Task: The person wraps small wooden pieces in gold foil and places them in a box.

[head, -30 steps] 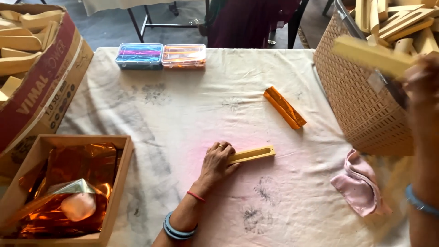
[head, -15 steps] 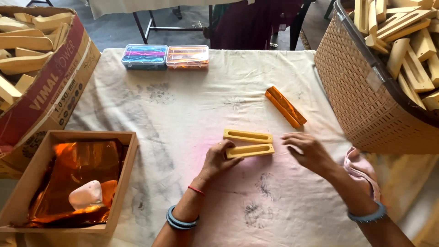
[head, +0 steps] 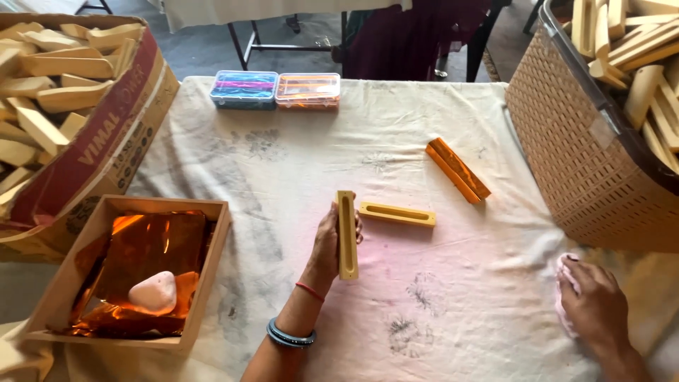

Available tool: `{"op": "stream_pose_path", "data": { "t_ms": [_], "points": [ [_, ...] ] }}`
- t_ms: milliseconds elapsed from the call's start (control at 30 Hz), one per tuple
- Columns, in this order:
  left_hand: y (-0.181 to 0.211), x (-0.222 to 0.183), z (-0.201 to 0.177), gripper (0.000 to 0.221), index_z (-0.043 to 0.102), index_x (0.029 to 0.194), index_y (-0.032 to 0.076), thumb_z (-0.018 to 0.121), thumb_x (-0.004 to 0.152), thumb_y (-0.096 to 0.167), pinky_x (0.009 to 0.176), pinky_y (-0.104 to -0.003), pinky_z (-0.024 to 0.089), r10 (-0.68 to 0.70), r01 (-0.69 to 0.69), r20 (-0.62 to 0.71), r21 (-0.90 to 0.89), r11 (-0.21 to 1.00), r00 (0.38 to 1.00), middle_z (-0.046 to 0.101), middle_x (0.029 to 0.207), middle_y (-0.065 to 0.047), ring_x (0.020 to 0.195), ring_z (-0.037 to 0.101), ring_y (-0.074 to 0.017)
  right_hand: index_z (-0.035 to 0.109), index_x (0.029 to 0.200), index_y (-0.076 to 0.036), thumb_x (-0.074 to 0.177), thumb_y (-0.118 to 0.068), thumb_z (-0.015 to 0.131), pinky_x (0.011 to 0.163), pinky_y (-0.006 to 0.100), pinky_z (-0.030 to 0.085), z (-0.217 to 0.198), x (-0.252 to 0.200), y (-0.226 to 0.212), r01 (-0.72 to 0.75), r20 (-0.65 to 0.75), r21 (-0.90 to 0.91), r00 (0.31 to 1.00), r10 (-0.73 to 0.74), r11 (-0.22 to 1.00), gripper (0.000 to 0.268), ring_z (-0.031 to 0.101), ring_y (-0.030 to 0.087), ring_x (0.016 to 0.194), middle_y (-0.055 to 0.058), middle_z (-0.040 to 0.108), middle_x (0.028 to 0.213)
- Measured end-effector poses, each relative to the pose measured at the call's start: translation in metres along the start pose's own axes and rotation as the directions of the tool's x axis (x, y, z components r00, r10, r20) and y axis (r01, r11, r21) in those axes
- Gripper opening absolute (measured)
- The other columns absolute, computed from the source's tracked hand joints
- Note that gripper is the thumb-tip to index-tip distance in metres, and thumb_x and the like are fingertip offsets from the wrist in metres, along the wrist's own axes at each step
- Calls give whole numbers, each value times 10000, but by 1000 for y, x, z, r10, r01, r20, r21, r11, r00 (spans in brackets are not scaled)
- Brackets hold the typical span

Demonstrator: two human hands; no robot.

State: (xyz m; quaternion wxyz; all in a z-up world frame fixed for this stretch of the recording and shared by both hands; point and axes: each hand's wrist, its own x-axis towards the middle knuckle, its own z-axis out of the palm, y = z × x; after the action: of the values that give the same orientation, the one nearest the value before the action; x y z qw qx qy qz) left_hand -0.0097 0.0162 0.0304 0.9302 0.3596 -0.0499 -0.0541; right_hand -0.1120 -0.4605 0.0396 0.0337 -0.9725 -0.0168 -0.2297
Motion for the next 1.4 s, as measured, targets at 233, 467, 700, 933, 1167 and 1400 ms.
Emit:
{"op": "stream_pose_path", "data": {
  "t_ms": [233,467,700,933,1167,1400],
  "points": [
    [2,-5,-4,444,573,1239,46,443,1086,442,596,-283,523,-122,119,-56,-49,992,991,601,855,-48,713,584,-128,718,1233,-102,962,-201,710,812,356,633,-33,80,-184,349,-287,601,934,-213,719,289,742,217,995,110,751,1158],
    [-11,2,-22,442,588,1265,27,402,1110,397,711,-295,594,-68,68,-55,-3,998,996,660,1018,-95,855,663,-168,637,1255,-1,947,-208,725,850,386,653,28,122,-347,469,-343,710,882,-324,525,381,703,317,1056,204,647,1261],
    [0,4,-30,524,479,1509,23,346,1115,342,928,-259,611,55,-52,-106,29,998,993,669,1296,-74,1118,688,-142,626,1276,87,863,-16,693,996,490,525,42,75,-359,527,-350,562,850,-395,637,431,533,410,1219,278,595,1348],
    [2,4,-37,582,464,1568,83,397,1114,442,635,-231,569,63,-59,-78,51,997,995,578,936,-38,747,583,-92,696,1182,14,915,-51,683,923,421,577,53,52,-344,683,-359,554,712,-604,475,275,611,305,1131,170,666,1292],
    [6,1,-27,610,417,1542,47,396,1062,422,859,-260,626,-30,27,-33,-90,996,999,668,1223,-84,1049,698,-122,690,1173,-22,964,-101,656,858,393,600,31,115,-369,651,-402,449,759,-512,612,226,590,279,1099,96,674,1211],
    [2,6,-49,626,442,1560,58,379,1092,468,661,-249,618,93,-91,-73,34,995,993,663,1085,-66,847,669,-96,708,1164,-28,932,-36,646,840,377,620,13,41,-368,617,-345,596,774,-531,514,240,598,275,1086,114,655,1233]
  ]
}}
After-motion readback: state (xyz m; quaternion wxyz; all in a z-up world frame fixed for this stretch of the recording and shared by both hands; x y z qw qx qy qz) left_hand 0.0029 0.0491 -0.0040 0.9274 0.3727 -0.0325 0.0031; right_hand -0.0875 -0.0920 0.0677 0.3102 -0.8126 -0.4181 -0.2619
